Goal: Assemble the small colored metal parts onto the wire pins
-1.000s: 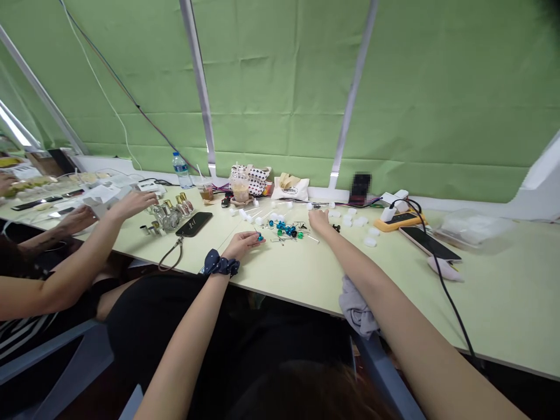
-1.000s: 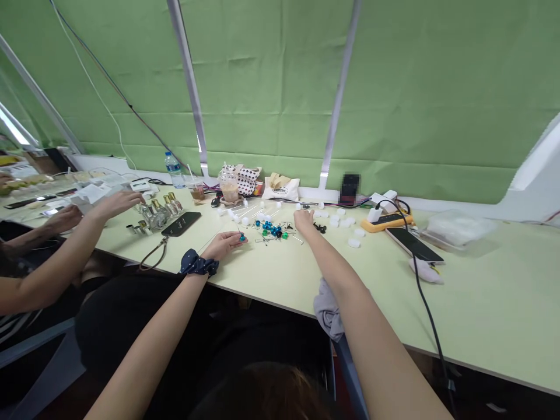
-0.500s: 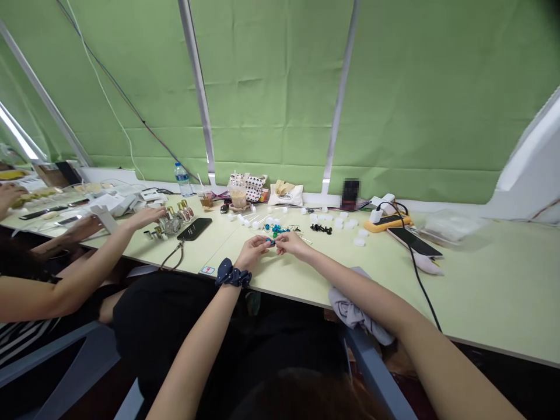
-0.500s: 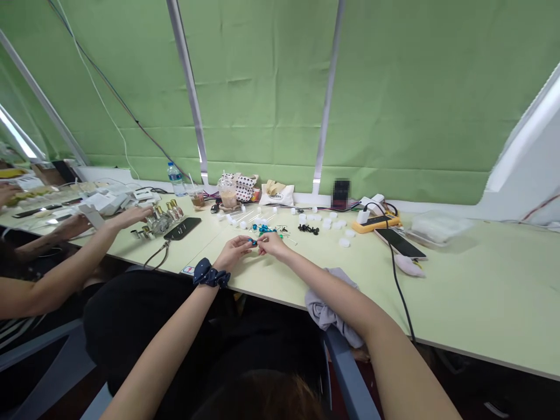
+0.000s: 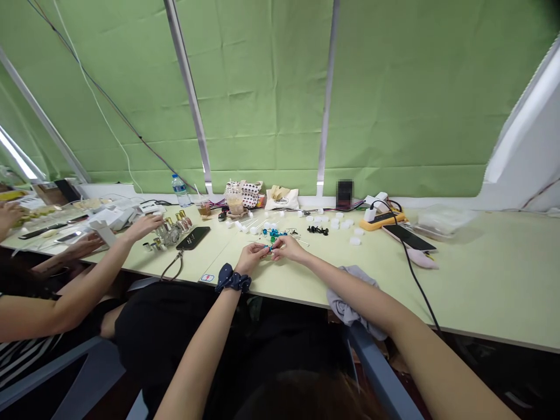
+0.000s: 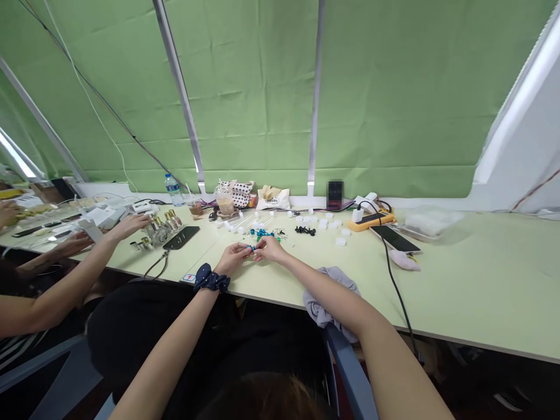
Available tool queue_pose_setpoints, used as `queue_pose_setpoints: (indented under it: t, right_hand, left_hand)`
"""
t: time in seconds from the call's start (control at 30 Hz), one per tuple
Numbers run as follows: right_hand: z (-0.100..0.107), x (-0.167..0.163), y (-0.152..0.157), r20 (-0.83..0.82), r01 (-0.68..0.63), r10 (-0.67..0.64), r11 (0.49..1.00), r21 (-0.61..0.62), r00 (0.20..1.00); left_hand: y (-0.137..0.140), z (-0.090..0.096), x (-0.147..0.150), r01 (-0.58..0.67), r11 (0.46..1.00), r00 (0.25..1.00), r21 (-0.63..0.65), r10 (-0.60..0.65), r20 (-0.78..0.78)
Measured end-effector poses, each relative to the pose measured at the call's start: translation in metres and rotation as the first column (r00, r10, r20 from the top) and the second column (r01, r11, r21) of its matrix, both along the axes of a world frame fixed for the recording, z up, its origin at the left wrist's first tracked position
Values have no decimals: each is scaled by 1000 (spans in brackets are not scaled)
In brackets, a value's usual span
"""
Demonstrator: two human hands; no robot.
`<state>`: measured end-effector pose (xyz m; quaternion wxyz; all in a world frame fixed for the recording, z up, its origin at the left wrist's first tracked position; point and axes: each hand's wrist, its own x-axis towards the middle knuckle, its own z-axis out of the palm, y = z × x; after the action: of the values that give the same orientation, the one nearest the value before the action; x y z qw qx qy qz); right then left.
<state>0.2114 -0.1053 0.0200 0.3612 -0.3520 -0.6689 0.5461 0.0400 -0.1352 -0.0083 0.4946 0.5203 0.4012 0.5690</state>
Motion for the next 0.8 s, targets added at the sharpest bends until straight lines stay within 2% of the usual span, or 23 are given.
queue_pose_setpoints:
  t: [0.2, 0.37, 0.57, 0.8]
  right_hand:
    - [-1, 3, 11, 132, -43, 37, 998, 41, 991]
    - [-2, 8, 22, 105, -145, 147, 989, -25, 984]
    - [-3, 7, 28, 172, -178, 200, 975, -131, 965]
    - [-3, 8, 30, 199, -186, 222, 965, -184, 955]
  left_hand:
    - [0, 1, 0, -12, 1000, 999, 13, 12, -36]
    - [2, -2, -1, 7, 1000, 997, 26, -5, -82]
    - [7, -4, -1, 5, 1000, 988, 30, 0, -157]
    - [11, -5, -3, 87, 995, 979, 44, -77, -190]
